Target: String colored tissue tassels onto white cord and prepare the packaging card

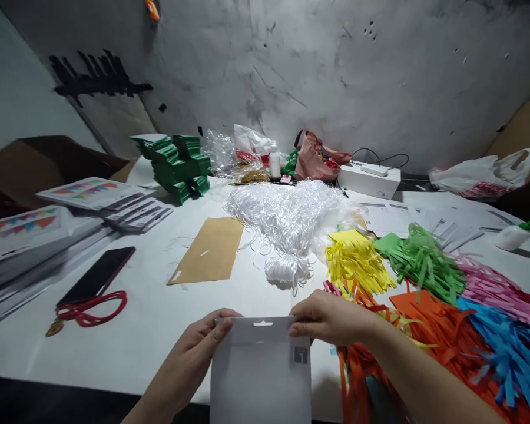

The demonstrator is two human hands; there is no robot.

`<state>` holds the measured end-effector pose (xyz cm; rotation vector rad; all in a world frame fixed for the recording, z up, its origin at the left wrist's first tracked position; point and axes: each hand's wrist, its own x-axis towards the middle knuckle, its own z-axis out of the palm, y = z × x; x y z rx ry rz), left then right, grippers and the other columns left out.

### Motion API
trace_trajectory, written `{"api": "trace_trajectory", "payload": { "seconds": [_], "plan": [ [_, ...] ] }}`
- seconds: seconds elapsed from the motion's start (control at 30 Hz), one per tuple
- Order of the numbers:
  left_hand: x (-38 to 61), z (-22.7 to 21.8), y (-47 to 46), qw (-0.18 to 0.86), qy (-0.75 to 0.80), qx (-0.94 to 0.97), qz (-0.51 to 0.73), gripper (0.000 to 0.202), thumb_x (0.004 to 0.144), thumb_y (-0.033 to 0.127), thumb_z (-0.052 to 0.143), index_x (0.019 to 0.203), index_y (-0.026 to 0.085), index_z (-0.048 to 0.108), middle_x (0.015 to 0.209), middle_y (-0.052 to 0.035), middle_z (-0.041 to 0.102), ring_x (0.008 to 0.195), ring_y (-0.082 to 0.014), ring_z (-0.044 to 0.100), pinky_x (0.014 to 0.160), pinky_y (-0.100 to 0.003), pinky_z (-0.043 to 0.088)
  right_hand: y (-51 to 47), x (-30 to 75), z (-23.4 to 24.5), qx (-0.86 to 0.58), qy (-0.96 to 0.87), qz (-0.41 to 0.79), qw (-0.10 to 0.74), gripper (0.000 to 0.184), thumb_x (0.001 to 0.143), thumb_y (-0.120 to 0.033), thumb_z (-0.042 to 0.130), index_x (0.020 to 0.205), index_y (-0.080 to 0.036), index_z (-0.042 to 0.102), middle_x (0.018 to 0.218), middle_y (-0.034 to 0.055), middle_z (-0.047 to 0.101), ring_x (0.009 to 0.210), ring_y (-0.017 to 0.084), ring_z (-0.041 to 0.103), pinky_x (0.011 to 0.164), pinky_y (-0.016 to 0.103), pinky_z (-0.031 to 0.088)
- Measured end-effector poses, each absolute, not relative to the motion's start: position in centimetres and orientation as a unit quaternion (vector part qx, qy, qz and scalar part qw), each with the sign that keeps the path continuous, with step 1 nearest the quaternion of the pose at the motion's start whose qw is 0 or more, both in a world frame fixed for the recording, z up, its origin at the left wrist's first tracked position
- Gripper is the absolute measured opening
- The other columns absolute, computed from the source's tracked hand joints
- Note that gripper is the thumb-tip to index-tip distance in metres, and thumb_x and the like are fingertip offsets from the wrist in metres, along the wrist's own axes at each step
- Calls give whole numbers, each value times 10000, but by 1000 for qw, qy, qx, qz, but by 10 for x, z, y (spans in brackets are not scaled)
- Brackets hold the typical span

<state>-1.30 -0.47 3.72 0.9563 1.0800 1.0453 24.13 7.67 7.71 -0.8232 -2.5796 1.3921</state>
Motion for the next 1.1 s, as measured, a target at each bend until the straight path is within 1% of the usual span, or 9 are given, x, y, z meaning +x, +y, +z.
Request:
{"api": "trace_trajectory", "payload": {
  "seconds": [0.13, 0.37, 0.47, 0.57, 0.67, 0.8, 0.87, 0.97, 1.1],
  "plan": [
    [-30, 43, -15, 531, 539, 464, 461, 433, 875, 609, 616, 810, 188, 697, 686, 5, 606, 656, -150, 493, 586, -239, 370, 77, 227, 77, -259, -838, 477, 57, 505, 976, -560, 510, 645, -196, 393, 583, -83, 299, 532, 74, 289, 497, 211, 244],
    [-87, 35, -22, 613, 485, 327, 531, 464, 741, 615, 762, 676, 169, 652, 539, 46, 485, 520, -91, 365, 491, -199, 290, 76, 167, 74, -221, -825, 516, 69, 501, 985, -572, 506, 679, -176, 522, 625, -36, 536, 602, 102, 547, 575, 203, 432],
    [-135, 35, -28, 540, 559, 334, 533, 450, 718, 626, 773, 717, 186, 678, 573, 38, 543, 552, -113, 428, 514, -203, 341, 92, 131, 60, -186, -839, 509, 50, 482, 1025, -556, 421, 951, -161, 688, 796, 26, 714, 739, 140, 685, 655, 226, 533],
    [-188, 40, -30, 463, 641, 324, 519, 499, 682, 702, 745, 797, 219, 691, 655, 26, 629, 621, -153, 522, 558, -216, 410, 126, 93, 37, -220, -903, 358, 89, 371, 1041, -413, 450, 1242, -174, 650, 1091, 89, 748, 940, 185, 715, 796, 293, 562],
    [-226, 41, -19, 421, 693, 283, 512, 487, 679, 707, 728, 853, 259, 649, 676, 39, 642, 626, -175, 553, 545, -224, 418, 158, 54, 10, -270, -927, 231, 117, 232, 931, -183, 582, 1130, -125, 686, 1190, 162, 687, 1045, 270, 661, 861, 378, 515],
    [-247, 27, 17, 375, 745, 331, 442, 487, 670, 700, 692, 621, 237, 549, 514, 56, 483, 530, -174, 474, 503, -242, 357, 178, 19, -26, -243, -959, 113, 94, 181, 862, -27, 541, 911, -107, 696, 993, 159, 691, 923, 279, 622, 783, 384, 456],
    [-250, 17, 36, 383, 755, 374, 379, 477, 707, 683, 652, 593, 231, 550, 501, 59, 441, 522, -171, 446, 506, -245, 323, 181, 15, -39, -215, -970, 74, 82, 197, 857, -12, 520, 893, -106, 689, 946, 155, 685, 891, 272, 604, 745, 376, 436],
    [-250, 7, 58, 410, 745, 406, 334, 373, 800, 592, 588, 717, 229, 606, 618, 41, 546, 611, -191, 504, 571, -255, 355, 182, 21, -50, -195, -976, 41, 85, 179, 866, -30, 521, 894, -120, 674, 936, 132, 675, 859, 254, 591, 702, 362, 419],
    [-244, 4, 76, 431, 736, 409, 325, 264, 810, 478, 602, 834, 219, 648, 769, 0, 647, 801, -241, 593, 701, -289, 411, 177, 32, -51, -199, -972, 36, 119, 44, 902, -161, 597, 900, -159, 641, 922, 82, 668, 866, 241, 598, 737, 359, 435]
  ]
}}
